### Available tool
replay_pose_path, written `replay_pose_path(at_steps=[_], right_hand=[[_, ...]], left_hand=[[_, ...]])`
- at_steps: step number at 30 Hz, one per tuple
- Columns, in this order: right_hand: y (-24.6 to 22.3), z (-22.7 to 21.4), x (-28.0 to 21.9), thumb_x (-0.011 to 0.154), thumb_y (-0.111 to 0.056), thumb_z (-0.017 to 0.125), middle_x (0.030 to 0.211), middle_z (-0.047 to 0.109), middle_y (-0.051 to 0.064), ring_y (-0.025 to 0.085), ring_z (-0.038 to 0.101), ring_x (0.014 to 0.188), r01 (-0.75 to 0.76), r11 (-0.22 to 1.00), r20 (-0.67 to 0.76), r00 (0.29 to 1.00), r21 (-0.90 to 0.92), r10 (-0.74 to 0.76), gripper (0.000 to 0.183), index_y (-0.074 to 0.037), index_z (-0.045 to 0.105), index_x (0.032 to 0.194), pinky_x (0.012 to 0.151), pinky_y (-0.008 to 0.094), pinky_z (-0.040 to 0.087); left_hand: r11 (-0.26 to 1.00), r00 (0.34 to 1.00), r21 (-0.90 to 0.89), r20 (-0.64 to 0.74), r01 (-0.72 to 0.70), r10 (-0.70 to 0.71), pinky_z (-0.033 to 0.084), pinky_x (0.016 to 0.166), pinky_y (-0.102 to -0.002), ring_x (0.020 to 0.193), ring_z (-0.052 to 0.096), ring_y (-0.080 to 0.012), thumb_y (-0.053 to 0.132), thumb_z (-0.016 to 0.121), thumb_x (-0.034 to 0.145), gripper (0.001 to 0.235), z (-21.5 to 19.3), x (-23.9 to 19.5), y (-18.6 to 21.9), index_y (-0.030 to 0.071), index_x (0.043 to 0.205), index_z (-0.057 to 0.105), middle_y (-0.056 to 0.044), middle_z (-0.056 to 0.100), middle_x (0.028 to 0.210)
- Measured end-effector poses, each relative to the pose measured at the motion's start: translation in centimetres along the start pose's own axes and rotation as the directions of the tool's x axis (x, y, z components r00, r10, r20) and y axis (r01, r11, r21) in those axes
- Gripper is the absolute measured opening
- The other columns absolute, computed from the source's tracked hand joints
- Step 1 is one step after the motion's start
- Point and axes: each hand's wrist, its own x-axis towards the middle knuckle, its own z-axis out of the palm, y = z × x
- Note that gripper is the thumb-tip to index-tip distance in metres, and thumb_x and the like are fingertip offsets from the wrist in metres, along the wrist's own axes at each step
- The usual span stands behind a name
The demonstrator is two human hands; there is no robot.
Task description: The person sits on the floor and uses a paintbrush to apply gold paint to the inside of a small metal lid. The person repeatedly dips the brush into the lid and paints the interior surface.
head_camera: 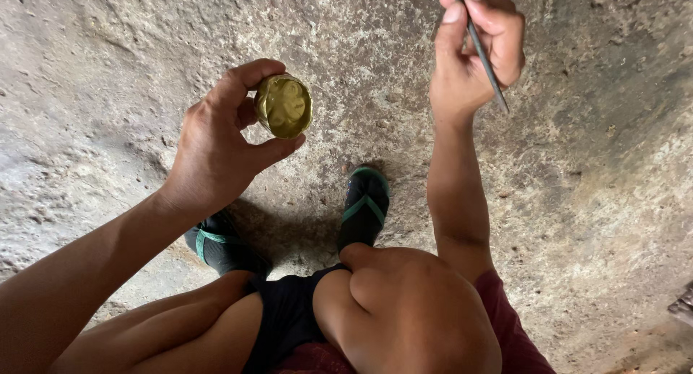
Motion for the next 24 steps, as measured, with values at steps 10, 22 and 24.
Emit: replay_pose_path(at_steps=[10, 22, 24], right_hand=[[-0.1, -0.1, -0.6, 0.103, 0.015, 0.066, 0.119, 0.070, 0.017, 0.013, 0.070, 0.092, -0.130, 0.986, -0.005, 0.991, 0.105, 0.131, 0.019, 0.003, 0.060, 0.116, 0.072, 0.021, 0.058], [-2.2, -1.4, 1.7, 0.106, 0.009, 0.065, 0.103, 0.072, 0.022, 0.024, 0.077, 0.086, 0.003, 0.997, 0.080, 0.997, 0.082, -0.010, 0.008, 0.006, 0.060, 0.113, 0.065, 0.032, 0.065], [-5.5, -2.9, 1.6, 0.108, 0.005, 0.065, 0.101, 0.072, 0.021, 0.023, 0.076, 0.084, 0.002, 0.998, 0.188, 0.982, 0.069, -0.015, 0.009, 0.005, 0.058, 0.114, 0.066, 0.031, 0.064]], left_hand=[[0.998, 0.998, 0.019, -0.010, -0.061, 0.061, 0.063, 0.103, -0.035, 0.118, 0.072, -0.0246, 0.008, 0.086, 0.092, 0.064, -0.2, -0.2, 0.1, 0.001, 0.143, 0.047, -0.017, 0.067, 0.127], [0.991, 0.991, 0.048, -0.044, -0.124, 0.126, 0.064, 0.098, -0.036, 0.118, 0.072, -0.0292, 0.009, 0.086, 0.093, 0.064, 0.3, 0.0, -0.7, -0.004, 0.143, 0.048, -0.021, 0.067, 0.129], [0.990, 0.987, 0.022, -0.077, -0.142, 0.143, 0.061, 0.098, -0.035, 0.122, 0.072, -0.0311, 0.007, 0.085, 0.095, 0.060, 0.9, 0.2, -0.9, -0.004, 0.143, 0.050, -0.022, 0.066, 0.132]])
